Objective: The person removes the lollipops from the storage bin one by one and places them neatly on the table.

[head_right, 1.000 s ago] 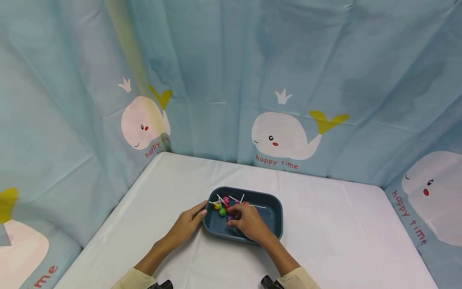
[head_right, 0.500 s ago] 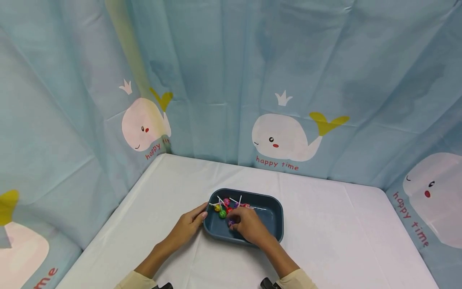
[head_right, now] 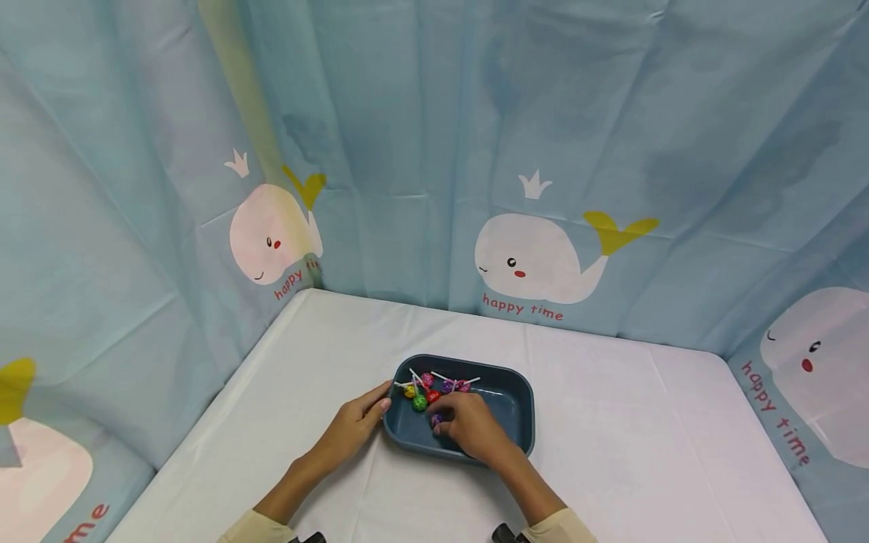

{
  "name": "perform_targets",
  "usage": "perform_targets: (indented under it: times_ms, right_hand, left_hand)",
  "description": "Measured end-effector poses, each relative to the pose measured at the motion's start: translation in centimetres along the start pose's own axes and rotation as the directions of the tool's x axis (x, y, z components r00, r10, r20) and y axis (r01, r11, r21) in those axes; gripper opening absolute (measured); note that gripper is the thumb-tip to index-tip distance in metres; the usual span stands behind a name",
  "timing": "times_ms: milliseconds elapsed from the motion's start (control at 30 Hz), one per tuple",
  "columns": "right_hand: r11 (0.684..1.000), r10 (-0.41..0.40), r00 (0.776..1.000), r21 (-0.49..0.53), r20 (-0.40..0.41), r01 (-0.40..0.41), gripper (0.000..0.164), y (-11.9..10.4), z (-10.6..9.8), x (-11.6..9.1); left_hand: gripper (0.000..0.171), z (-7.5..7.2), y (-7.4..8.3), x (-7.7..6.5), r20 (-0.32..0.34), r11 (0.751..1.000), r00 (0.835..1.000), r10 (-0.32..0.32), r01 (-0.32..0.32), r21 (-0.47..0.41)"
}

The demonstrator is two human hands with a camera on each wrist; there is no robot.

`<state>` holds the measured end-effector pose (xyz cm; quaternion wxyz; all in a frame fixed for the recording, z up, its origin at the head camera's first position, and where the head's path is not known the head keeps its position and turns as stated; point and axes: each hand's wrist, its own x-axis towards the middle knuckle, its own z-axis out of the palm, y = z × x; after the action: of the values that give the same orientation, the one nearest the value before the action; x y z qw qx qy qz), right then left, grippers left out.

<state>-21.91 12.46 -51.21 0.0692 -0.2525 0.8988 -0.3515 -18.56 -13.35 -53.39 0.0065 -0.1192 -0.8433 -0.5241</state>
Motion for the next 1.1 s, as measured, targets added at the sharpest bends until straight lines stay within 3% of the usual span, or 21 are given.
perform_targets:
  times_ms: [433, 667, 1100]
  right_hand:
    - [0.997, 0.043, 0.993, 0.061, -0.106, -0.037, 0.025, -0.4, -1.0, -0.9]
    - [0.989, 0.115, 0.980, 0.113, -0.163, -0.097, 0.028, -0.4, -1.7, -1.6]
    - [0.976, 0.139, 0.947, 0.201, -0.289, -0.082, 0.026, 0.1, -2.6, -3.0]
  left_hand:
    - [0.051, 0.0, 0.0, 0.0, 0.006, 1.000, 1.000, -0.001, 0.001, -0.012]
    - [0.052, 0.1, 0.1, -0.1, -0.005, 1.000, 1.000, -0.005, 0.005, -0.003]
    - [0.052, 0.2, 0.0, 0.0, -0.006, 1.000, 1.000, -0.009, 0.009, 0.001]
